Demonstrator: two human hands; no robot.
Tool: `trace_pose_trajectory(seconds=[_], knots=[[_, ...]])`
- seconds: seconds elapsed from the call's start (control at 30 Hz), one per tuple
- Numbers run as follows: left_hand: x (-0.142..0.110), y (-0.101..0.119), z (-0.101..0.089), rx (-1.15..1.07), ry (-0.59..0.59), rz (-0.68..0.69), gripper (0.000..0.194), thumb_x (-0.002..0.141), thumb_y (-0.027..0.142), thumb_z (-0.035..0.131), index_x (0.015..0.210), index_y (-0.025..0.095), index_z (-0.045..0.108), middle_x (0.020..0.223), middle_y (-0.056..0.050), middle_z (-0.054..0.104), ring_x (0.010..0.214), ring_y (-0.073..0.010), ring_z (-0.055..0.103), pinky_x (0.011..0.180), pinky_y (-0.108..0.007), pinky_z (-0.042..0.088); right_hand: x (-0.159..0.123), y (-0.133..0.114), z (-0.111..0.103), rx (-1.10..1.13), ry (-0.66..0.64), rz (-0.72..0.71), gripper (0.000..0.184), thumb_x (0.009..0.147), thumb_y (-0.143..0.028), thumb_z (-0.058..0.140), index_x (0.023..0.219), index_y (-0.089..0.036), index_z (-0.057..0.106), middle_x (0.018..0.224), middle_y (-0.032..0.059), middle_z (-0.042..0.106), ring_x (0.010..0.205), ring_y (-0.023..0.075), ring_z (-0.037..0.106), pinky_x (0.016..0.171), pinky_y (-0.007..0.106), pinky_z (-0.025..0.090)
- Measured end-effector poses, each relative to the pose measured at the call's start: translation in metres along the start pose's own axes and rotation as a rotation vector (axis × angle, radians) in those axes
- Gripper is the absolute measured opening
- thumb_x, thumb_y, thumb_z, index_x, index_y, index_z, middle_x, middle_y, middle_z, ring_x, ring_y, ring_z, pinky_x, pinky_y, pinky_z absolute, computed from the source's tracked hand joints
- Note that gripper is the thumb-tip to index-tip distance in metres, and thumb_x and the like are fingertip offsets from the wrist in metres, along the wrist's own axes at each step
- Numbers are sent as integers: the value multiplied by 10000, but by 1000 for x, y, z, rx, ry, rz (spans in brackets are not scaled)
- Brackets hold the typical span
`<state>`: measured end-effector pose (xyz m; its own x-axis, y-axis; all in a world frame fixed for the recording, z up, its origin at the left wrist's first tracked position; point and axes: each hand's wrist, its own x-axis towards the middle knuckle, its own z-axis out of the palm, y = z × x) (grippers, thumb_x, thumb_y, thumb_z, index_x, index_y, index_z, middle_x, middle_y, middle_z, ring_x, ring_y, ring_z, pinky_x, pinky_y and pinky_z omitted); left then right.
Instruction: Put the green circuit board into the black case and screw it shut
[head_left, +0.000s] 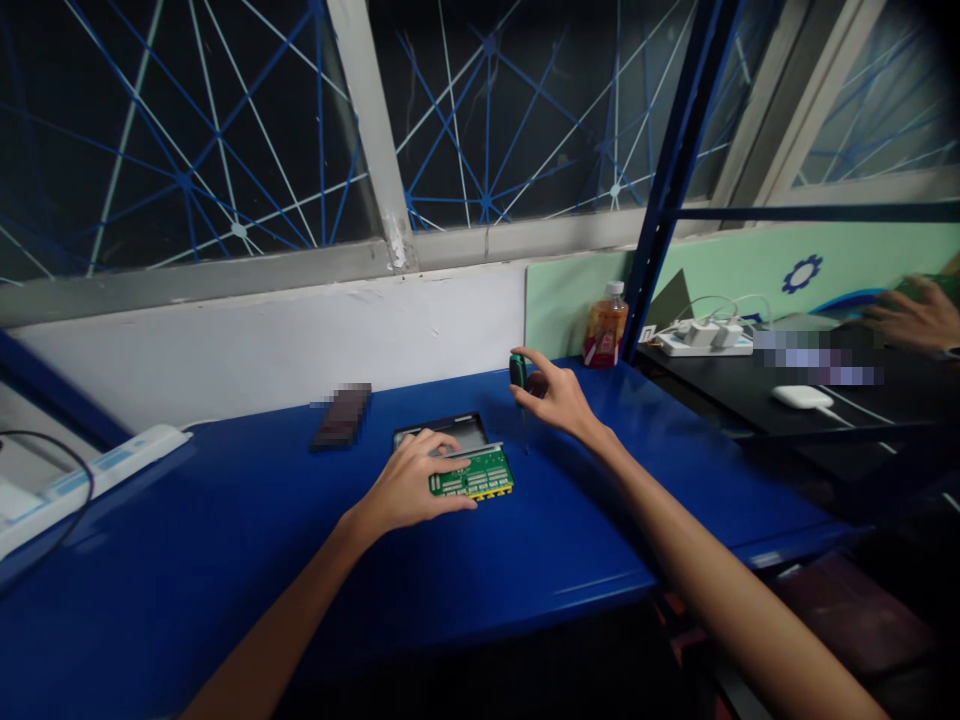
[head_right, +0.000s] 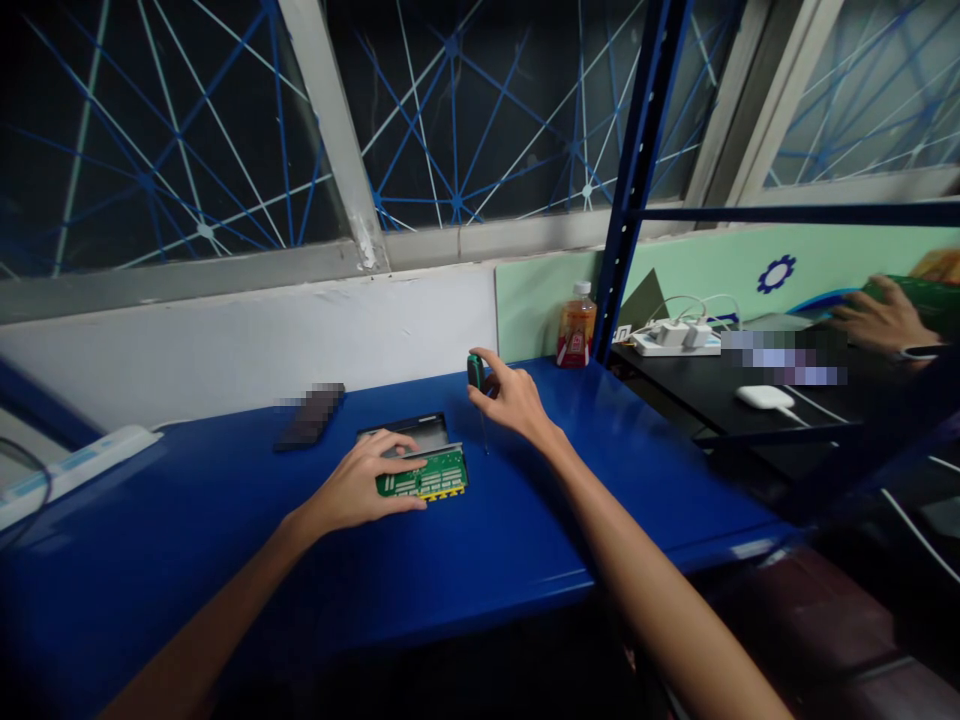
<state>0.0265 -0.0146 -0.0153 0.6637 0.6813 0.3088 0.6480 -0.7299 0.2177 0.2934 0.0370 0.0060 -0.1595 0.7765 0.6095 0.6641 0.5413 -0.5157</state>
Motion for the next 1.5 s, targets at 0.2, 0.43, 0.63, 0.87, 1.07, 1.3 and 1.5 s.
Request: trace_pose_trajectory(seconds=[0.2, 0.43, 0.63, 0.87, 1.07, 1.3, 1.5], knots=[[1, 4, 0, -45, 67, -20, 432, 712, 552, 718, 1045, 276, 717, 1126, -56, 635, 1017, -260, 563, 908, -441, 403, 2, -2, -4, 251, 41, 64, 532, 794, -337, 593, 1300, -202, 498, 570, -41, 580, 479, 141, 555, 534, 267, 441], [9, 17, 2, -282, 236, -21, 252, 771, 373, 728, 985, 238, 734, 998, -60, 687, 929, -223, 603, 870, -402, 465, 1, -23, 7, 808, 47, 187, 629, 769, -412, 668, 1298, -184, 416, 555, -34, 608, 439, 159, 586, 394, 247, 423], [9, 21, 9, -452, 210, -52, 237, 738, 308, 765, 949, 202, 745, 939, -68, 709, 899, -215, 624, 836, -379, 495, -6, -42, 20, 930, 3, 243, 624, 751, -408, 704, 1269, -219, 413, 591, -30, 635, 457, 162, 607, 396, 248, 439], [10, 21, 10, -515, 243, -61, 105, 794, 284, 716, 797, 186, 755, 831, -51, 706, 819, -184, 631, 782, -333, 488, -7, -40, 25, 919, 40, 245, 613, 767, -396, 689, 1278, -220, 400, 574, -33, 627, 445, 166, 606, 381, 247, 426], [10, 21, 9, -511, 253, -89, 99, 805, 255, 700, 778, 180, 760, 819, -60, 709, 806, -190, 631, 758, -325, 485, -7, -42, 24, 885, 78, 218, 624, 769, -401, 690, 1292, -220, 401, 557, -45, 604, 449, 168, 608, 387, 251, 434], [11, 19, 11, -476, 263, -90, 143, 846, 258, 651, 782, 189, 758, 822, -56, 720, 805, -194, 636, 767, -335, 483, -9, -50, 21, 920, 82, 218, 709, 760, -382, 695, 1359, -222, 350, 607, -39, 602, 537, 190, 651, 492, 317, 521], [10, 20, 11, -435, 294, -101, 165, 868, 258, 619, 803, 195, 757, 838, -49, 725, 817, -191, 642, 776, -333, 488, -11, -57, 20, 901, 115, 174, 714, 760, -338, 691, 1374, -221, 346, 638, -35, 605, 515, 158, 617, 551, 339, 545]])
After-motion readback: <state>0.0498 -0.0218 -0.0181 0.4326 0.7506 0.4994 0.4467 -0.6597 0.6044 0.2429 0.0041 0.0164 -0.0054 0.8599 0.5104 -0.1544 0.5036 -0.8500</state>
